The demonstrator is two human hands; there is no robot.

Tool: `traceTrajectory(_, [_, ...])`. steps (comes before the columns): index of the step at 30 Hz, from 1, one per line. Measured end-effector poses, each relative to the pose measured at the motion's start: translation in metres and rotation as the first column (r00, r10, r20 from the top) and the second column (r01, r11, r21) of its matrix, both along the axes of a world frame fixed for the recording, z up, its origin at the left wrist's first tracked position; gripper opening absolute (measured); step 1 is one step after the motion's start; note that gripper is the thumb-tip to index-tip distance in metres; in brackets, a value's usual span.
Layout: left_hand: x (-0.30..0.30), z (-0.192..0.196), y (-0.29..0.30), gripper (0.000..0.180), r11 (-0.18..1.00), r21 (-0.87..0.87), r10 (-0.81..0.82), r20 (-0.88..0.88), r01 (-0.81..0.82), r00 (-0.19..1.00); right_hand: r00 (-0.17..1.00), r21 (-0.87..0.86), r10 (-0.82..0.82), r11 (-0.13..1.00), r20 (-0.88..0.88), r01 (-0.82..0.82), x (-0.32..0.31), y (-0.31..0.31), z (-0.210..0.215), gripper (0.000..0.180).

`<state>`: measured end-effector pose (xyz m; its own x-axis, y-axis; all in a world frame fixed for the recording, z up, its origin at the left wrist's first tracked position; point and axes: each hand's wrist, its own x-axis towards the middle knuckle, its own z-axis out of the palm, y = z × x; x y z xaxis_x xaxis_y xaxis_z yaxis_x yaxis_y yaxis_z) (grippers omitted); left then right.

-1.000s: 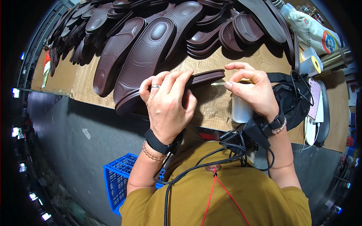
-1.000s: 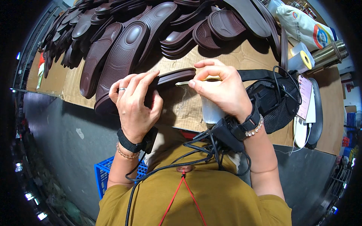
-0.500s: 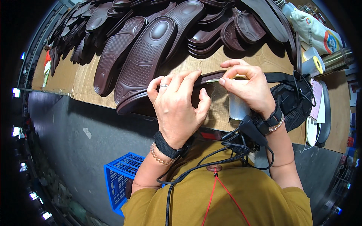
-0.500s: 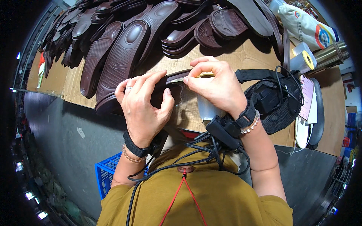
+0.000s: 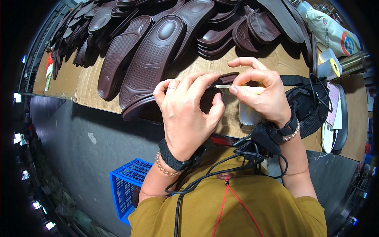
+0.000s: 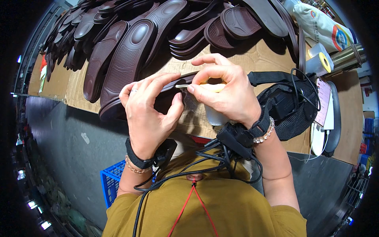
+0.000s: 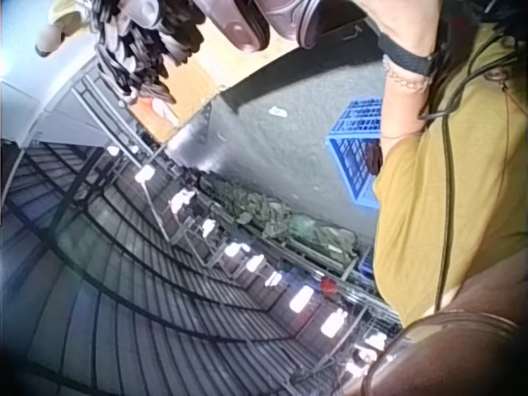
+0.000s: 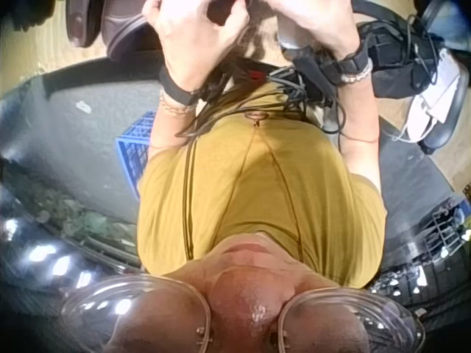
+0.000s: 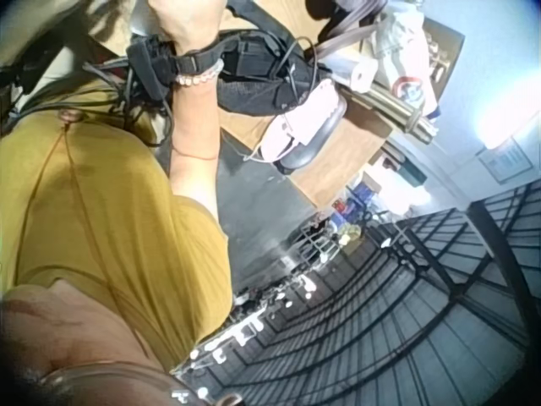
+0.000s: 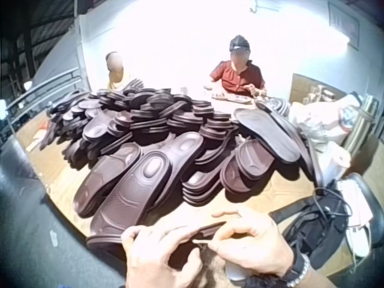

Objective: The person pulls a length of tape from a roll, applies it along the edge of a brown sole, and then wraps the sole in plastic film.

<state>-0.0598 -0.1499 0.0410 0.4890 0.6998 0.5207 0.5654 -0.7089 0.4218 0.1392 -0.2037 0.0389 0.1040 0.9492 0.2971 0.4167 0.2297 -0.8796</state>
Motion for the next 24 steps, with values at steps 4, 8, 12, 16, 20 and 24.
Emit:
traceTrajectory(4, [-0.006, 0.011, 0.001, 0.032, 0.988, -0.135, -0.075, 0.007, 0.075, 0.997, 0.998, 0.025, 0.048, 0.999, 0.035, -0.048, 0.000, 0.000, 0.001, 0.011])
traceTrajectory(8, [-0.011, 0.013, 0.003, 0.028, 0.969, -0.203, -0.135, 0.023, 0.137, 0.991, 0.996, 0.032, 0.076, 0.996, 0.046, -0.077, 0.000, -0.001, 0.000, 0.011])
traceTrajectory(12, [-0.013, 0.014, 0.003, 0.024, 0.964, -0.224, -0.142, 0.022, 0.143, 0.990, 0.997, 0.027, 0.062, 0.998, 0.038, -0.063, -0.001, -0.001, 0.001, 0.011])
traceTrajectory(16, [-0.013, 0.015, 0.003, 0.020, 0.961, -0.237, -0.145, 0.004, 0.142, 0.989, 0.998, 0.080, 0.060, 0.995, 0.023, -0.062, 0.000, -0.002, -0.001, 0.010])
traceTrajectory(20, [-0.014, 0.017, 0.004, 0.017, 0.949, -0.271, -0.164, 0.017, 0.162, 0.986, 0.997, 0.130, 0.072, 0.989, 0.033, -0.075, 0.001, -0.002, -0.002, 0.010])
traceTrajectory(24, [-0.015, 0.020, 0.004, 0.015, 0.938, -0.303, -0.165, 0.042, 0.169, 0.985, 0.997, 0.135, 0.068, 0.988, 0.042, -0.073, 0.002, -0.002, -0.003, 0.011])
